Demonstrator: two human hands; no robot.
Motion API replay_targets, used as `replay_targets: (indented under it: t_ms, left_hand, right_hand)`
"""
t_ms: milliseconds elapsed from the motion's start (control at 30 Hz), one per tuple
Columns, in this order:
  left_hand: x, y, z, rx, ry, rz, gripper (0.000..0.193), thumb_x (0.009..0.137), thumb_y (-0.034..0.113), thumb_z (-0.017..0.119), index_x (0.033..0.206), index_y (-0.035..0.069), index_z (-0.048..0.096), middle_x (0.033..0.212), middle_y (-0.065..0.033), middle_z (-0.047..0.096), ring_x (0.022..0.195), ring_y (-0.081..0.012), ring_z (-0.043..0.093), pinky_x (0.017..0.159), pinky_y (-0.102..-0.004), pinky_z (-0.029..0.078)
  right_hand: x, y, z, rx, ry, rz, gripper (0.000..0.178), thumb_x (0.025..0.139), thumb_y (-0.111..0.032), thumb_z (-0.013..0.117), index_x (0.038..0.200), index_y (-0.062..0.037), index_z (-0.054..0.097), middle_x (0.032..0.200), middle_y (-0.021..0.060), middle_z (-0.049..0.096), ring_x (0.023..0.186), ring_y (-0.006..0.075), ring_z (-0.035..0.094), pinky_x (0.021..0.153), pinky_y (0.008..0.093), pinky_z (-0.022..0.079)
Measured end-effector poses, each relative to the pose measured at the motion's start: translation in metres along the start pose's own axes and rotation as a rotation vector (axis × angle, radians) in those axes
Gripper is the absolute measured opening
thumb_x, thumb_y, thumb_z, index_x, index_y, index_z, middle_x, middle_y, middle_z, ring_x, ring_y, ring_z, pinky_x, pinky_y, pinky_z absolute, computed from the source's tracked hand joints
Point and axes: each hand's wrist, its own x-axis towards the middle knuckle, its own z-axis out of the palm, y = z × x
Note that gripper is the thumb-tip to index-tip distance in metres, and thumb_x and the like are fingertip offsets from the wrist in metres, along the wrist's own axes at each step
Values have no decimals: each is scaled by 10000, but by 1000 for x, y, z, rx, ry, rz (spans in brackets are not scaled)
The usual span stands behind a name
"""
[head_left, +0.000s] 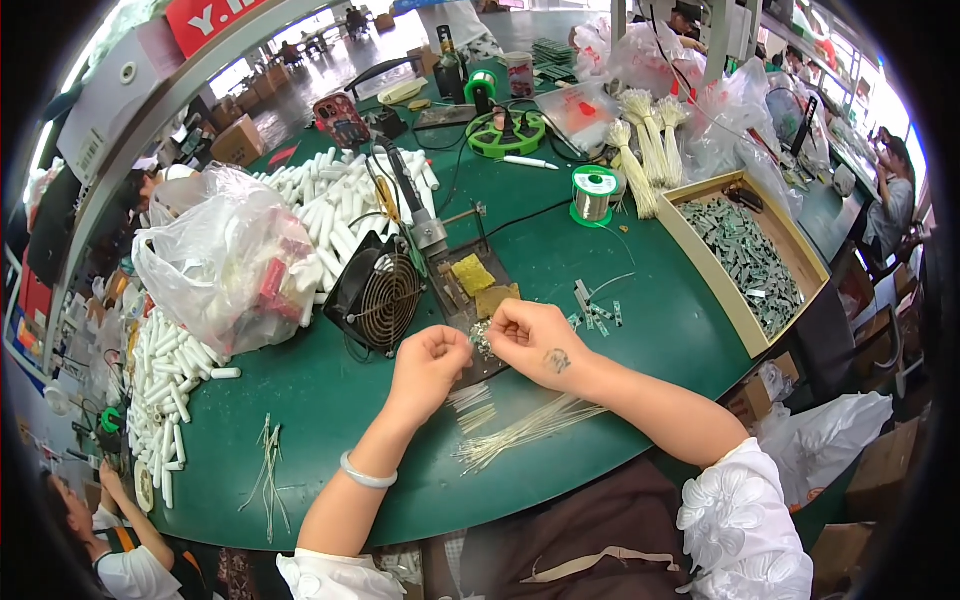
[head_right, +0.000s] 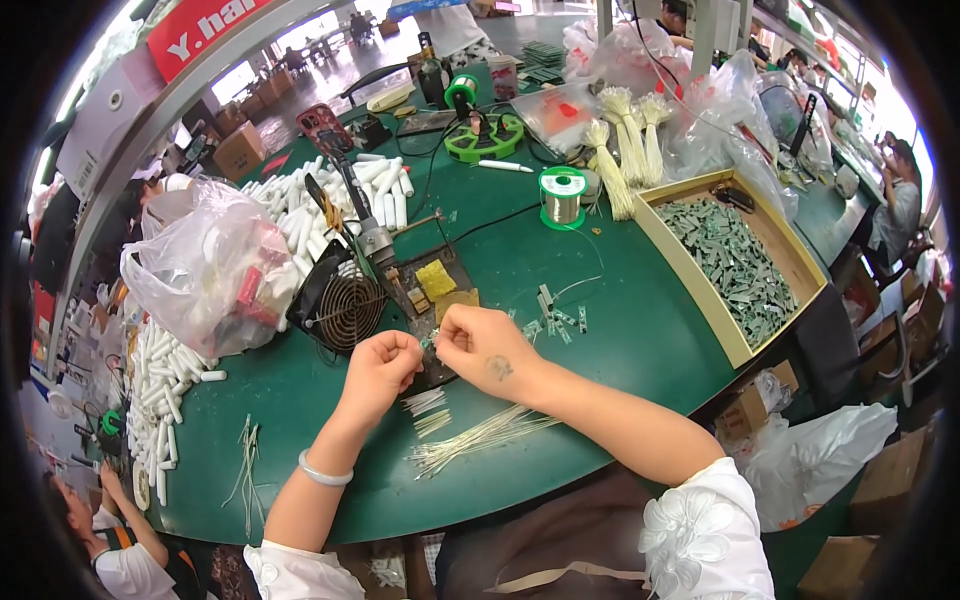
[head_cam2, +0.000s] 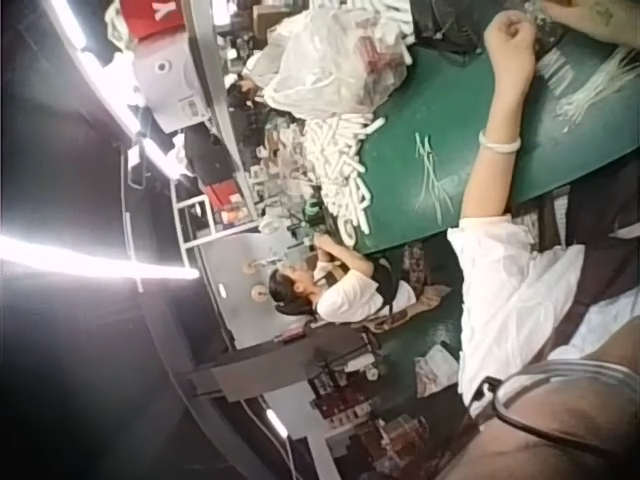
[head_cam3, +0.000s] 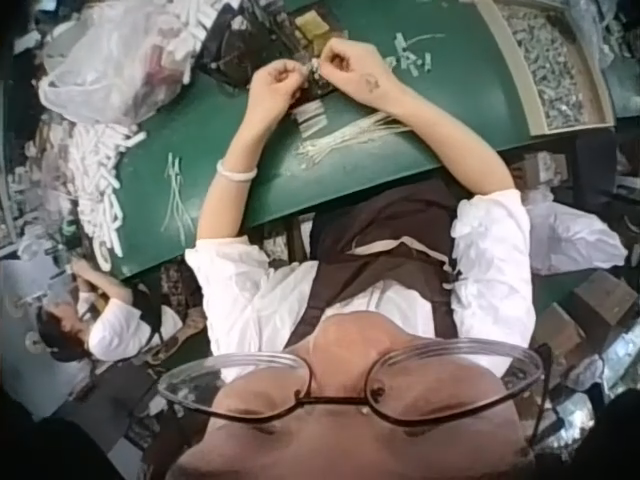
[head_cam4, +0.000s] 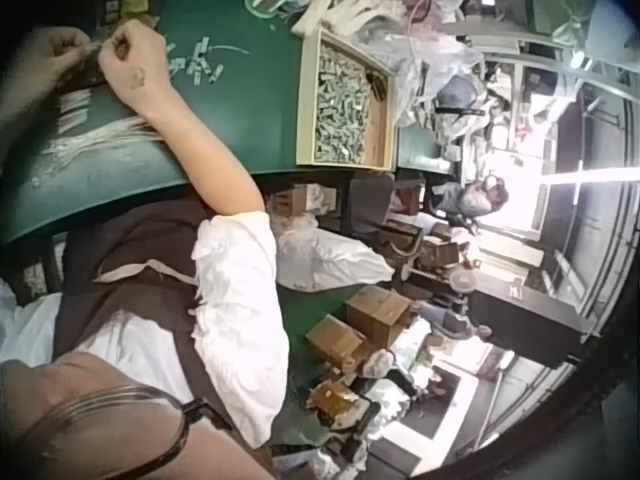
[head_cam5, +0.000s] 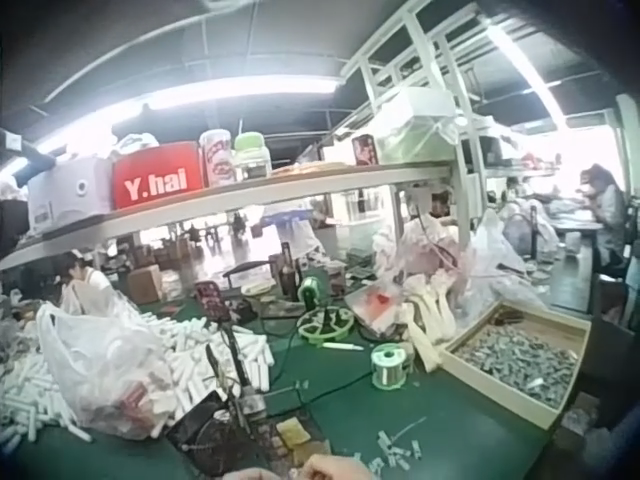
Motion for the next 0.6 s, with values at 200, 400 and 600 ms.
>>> replay_targets:
  t_ms: [200,400,600]
  left_hand:
    - [5,3,2,-17,28,41,46,843,59,580,806,34,590,661,16,568,536,-30,464,483,-170,358]
    - [9,1,2,-45,47,83,46,834,61,585,797,35,582,658,18,564,532,-28,459,477,-168,350]
    - [9,3,2,-86,46,83,50,813,38,602,823,-8,585,687,4,585,580,-41,509,528,-183,403]
  right_hand:
    - [1,1,3,-57,29,-72,120,803,-89,654,791,18,600,670,39,572,560,65,495,507,228,414]
    - [2,2,5,-40,71,-112,123,817,-90,660,805,21,609,688,47,577,562,68,500,508,228,414]
    - [3,1,6,-27,86,-107,124,827,-92,663,817,21,612,691,45,571,563,61,488,505,224,406]
